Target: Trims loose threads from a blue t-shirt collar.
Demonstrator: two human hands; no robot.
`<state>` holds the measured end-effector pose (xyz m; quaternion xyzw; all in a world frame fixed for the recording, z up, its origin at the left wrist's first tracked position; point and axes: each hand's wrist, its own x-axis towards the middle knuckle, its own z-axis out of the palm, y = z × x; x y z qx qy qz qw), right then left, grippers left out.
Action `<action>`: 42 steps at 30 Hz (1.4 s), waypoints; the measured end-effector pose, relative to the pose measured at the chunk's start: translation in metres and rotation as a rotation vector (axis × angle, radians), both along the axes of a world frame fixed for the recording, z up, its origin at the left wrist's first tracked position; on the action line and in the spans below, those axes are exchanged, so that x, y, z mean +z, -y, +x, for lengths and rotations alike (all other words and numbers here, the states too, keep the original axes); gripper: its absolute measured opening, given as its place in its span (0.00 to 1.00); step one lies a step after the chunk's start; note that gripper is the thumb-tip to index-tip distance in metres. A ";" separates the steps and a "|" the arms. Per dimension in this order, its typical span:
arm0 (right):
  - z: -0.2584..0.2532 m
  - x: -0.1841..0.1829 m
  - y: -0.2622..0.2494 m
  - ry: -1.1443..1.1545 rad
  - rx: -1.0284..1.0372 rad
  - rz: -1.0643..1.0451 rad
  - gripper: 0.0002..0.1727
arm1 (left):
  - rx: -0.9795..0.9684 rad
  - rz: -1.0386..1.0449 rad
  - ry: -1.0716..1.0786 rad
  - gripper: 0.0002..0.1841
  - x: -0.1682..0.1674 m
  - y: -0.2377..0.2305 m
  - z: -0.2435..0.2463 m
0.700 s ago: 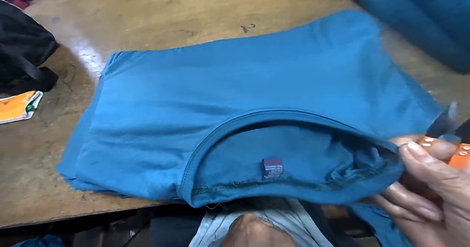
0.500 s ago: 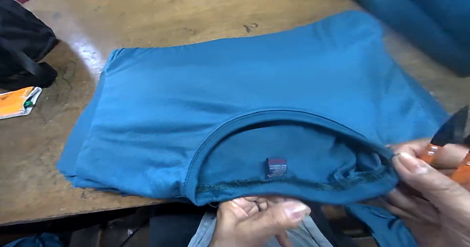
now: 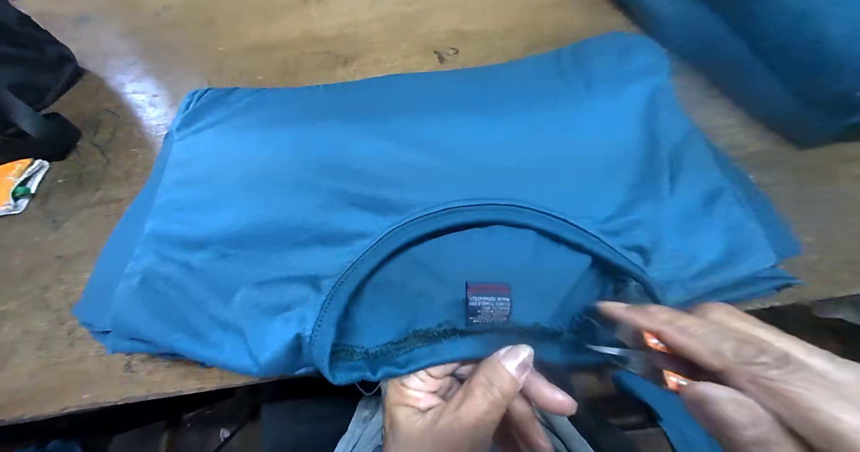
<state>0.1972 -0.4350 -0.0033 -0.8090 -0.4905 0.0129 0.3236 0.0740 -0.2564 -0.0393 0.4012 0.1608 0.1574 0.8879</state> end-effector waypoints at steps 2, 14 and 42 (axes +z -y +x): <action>0.000 -0.003 -0.005 0.029 0.015 -0.012 0.24 | -0.012 -0.030 0.011 0.09 -0.001 0.001 0.001; 0.008 -0.006 -0.007 0.018 0.035 -0.005 0.24 | -0.067 -0.075 0.075 0.10 -0.005 -0.002 0.005; 0.009 -0.013 -0.005 0.039 0.061 0.002 0.22 | -0.089 -0.023 0.053 0.10 -0.010 -0.003 0.003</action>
